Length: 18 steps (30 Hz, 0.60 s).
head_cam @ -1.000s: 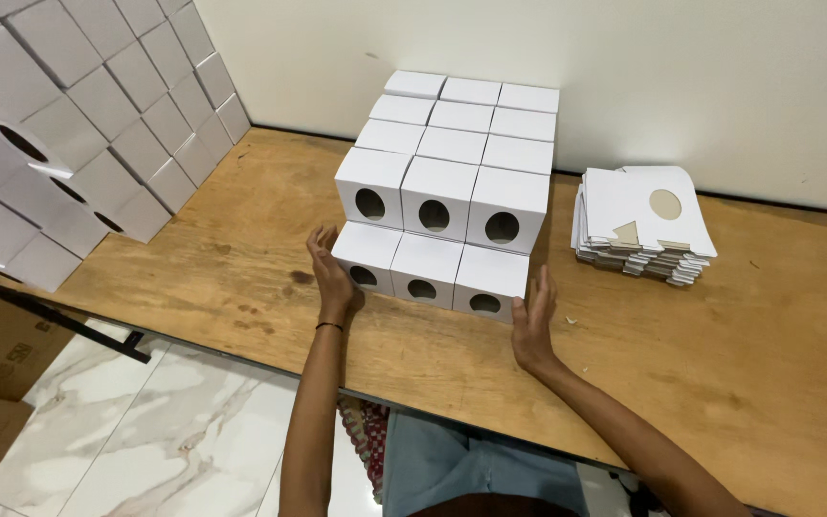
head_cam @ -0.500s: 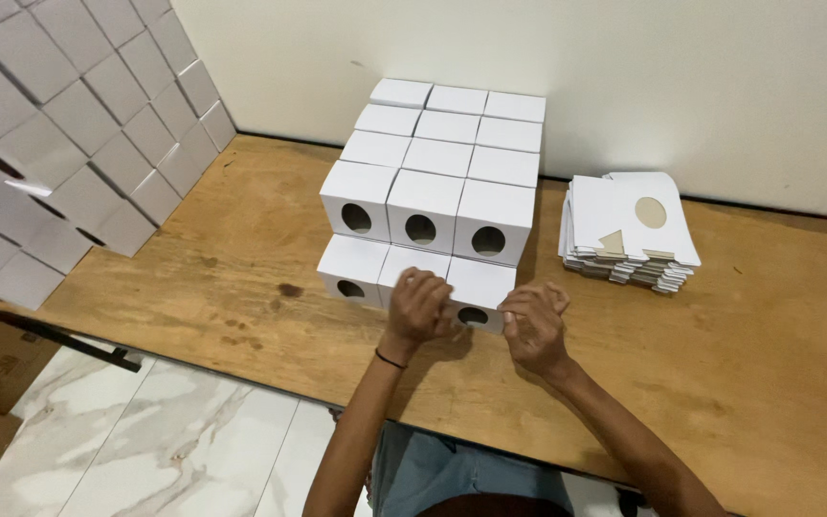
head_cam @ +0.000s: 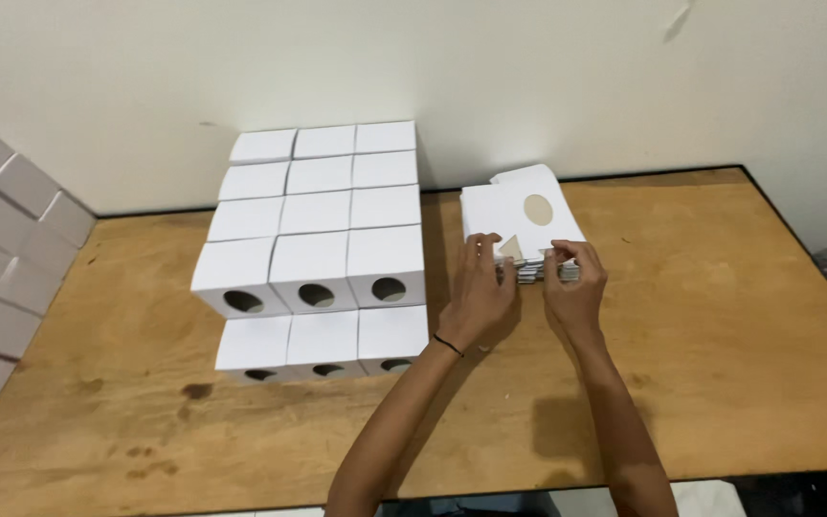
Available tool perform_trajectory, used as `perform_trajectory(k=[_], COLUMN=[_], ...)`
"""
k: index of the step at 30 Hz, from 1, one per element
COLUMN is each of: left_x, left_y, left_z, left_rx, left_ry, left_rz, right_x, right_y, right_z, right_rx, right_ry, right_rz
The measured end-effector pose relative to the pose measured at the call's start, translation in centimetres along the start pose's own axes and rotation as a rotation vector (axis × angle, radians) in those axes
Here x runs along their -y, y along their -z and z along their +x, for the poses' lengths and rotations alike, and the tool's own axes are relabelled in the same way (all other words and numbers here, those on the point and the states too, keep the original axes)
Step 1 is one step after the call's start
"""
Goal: The person assembles small white cardboard boxes by folding flat pieces along pre-scored lines and tucking flaps into slots. They handle multiple flat pieces and finished boxes, stacking the completed boxes on a wooden table.
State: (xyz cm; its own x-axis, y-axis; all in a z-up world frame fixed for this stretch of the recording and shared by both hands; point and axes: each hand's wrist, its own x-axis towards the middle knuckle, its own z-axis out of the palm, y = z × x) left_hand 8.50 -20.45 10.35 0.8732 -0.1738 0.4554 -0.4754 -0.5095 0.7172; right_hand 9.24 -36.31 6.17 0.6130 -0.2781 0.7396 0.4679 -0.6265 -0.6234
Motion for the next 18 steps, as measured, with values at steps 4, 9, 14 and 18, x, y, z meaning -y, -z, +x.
perform_trajectory(k=[4, 9, 14, 18], left_x=[0.4, 4.5, 3.9, 4.3], left_y=[-2.3, -6.0, -7.1, -7.9], left_z=[2.8, 3.4, 2.2, 1.8], left_rx=[0.08, 0.097, 0.0, -0.103], left_ry=[0.199, 0.421, 0.431, 0.453], left_rz=[0.109, 0.199, 0.09, -0.063], right_x=[-5.4, -9.7, -12.9, -11.1], right_y=[1.1, 0.4, -0.5, -0.4], right_z=[0.8, -0.3, -1.1, -0.8], right_rx=[-0.045, -0.018, -0.051, -0.062], right_ry=[-0.058, -0.642, -0.728, -0.784], right_rz=[-0.197, -0.063, 0.042, 0.129])
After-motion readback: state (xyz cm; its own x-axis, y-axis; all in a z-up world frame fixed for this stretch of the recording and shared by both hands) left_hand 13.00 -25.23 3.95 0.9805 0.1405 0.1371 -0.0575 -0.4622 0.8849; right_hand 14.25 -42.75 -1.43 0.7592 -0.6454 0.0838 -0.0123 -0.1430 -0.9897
